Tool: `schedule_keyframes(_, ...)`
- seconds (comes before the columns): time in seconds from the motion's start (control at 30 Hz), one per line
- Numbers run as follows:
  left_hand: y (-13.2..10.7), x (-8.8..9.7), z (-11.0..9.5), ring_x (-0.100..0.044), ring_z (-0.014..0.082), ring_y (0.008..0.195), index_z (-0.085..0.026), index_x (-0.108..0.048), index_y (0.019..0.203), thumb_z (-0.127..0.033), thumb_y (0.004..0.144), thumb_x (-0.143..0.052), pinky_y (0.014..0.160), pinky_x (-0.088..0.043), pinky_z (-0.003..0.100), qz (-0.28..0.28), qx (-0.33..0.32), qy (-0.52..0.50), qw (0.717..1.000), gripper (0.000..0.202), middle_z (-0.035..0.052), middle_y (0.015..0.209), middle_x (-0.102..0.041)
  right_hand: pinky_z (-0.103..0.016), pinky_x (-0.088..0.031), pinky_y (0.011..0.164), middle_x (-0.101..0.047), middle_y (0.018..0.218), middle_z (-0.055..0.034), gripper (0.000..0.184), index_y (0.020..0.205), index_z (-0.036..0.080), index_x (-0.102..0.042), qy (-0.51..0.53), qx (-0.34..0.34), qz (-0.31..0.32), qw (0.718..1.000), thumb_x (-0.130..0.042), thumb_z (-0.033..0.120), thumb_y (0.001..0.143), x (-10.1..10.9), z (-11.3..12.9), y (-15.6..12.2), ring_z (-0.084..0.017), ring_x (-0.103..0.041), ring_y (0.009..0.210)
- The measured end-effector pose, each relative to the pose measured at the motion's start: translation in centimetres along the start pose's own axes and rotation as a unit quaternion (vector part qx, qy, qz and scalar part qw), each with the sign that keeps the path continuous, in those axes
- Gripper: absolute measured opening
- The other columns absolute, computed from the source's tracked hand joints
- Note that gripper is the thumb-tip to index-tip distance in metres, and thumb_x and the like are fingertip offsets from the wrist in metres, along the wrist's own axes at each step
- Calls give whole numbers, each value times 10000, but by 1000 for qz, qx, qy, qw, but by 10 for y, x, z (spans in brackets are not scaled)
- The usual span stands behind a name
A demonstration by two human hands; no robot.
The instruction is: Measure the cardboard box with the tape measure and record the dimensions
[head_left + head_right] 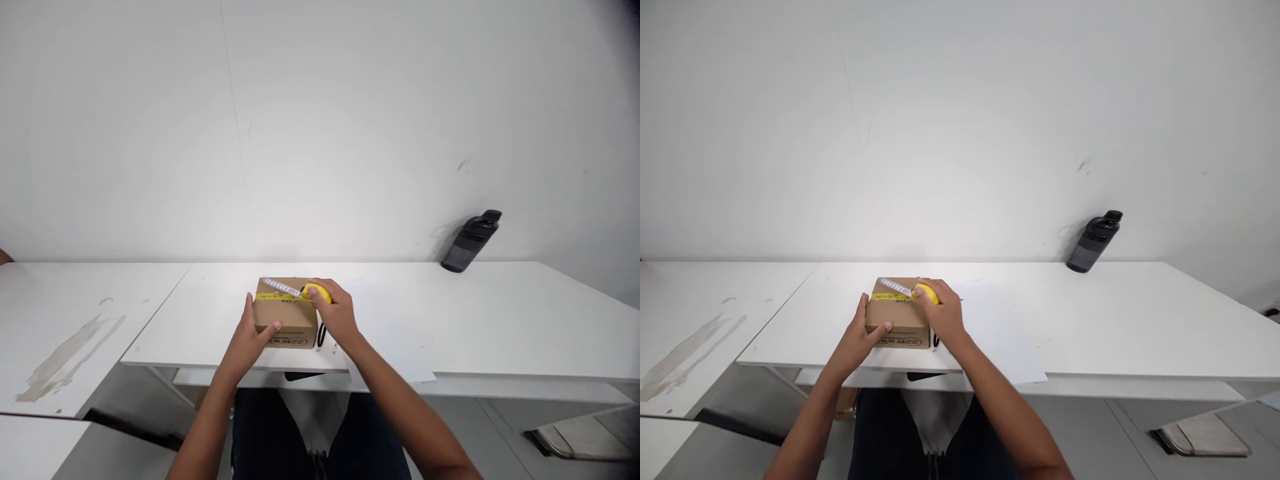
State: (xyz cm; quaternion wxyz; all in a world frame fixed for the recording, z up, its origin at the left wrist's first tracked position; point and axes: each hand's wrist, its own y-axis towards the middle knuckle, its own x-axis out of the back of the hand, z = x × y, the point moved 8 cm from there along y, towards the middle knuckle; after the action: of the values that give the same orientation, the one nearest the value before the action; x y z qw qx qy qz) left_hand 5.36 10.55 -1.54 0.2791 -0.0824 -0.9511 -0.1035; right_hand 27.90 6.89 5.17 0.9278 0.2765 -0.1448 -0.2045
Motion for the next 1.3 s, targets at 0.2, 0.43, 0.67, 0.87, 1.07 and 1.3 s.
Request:
schedule_keyframes(0.2, -19, -18, -30, 41, 358, 1483, -59, -235, 1499, -495, 905, -502, 1168, -151, 597, -152, -125, 176, 964, 784, 238, 1607, -66, -420, -502, 943, -686, 1122, -108, 342, 1090, 220, -696, -48, -12, -104, 993, -579, 461, 879, -3, 7, -32, -257, -635, 1042)
schedule_keyframes(0.43, -31, -50, -54, -230, 300, 1462, -114, -405, 1450, -283, 974, -330, 1190, -97, 567, -134, -148, 277, 940, 510, 172, 1529, -368, -396, -482, 961, -683, 1132, -78, 341, 1066, 217, -682, 13, -110, -107, 988, -561, 478, 881, -15, -19, -38, -241, -621, 1062)
schedule_keyframes(0.67, -32, -52, -57, -343, 297, 1418, -154, -371, 1480, -292, 985, -338, 1182, -136, 580, -153, -142, 286, 935, 515, 165, 1498, -413, -428, -475, 965, -681, 1113, -72, 299, 1067, 241, -679, -44, -86, -84, 992, -570, 448, 881, -7, -4, -50, -254, -617, 1066)
schedule_keyframes(0.87, -32, -50, -58, -373, 284, 1404, -173, -363, 1485, -311, 990, -328, 1179, -166, 570, -160, -146, 299, 929, 515, 157, 1489, -432, -428, -482, 947, -672, 1084, -73, 301, 1080, 244, -669, -54, -84, -81, 992, -557, 446, 887, -8, -4, -56, -253, -622, 1034)
schedule_keyframes(1.07, -29, -50, -56, -380, 278, 1401, -184, -382, 1476, -322, 985, -336, 1177, -175, 558, -152, -151, 298, 930, 512, 150, 1475, -458, -424, -474, 951, -664, 1090, -71, 285, 1067, 242, -667, -49, -92, -78, 991, -550, 431, 888, -10, -6, -53, -251, -615, 1045)
schedule_keyframes(1.3, -29, -30, -43, -310, 300, 1434, -236, -422, 1459, -322, 978, -331, 1167, -187, 574, -85, -177, 283, 939, 497, 107, 1517, -413, -397, -514, 872, -634, 1168, -99, 381, 1098, 218, -632, 50, -121, -114, 985, -635, 475, 816, 12, -25, -57, -268, -595, 1084)
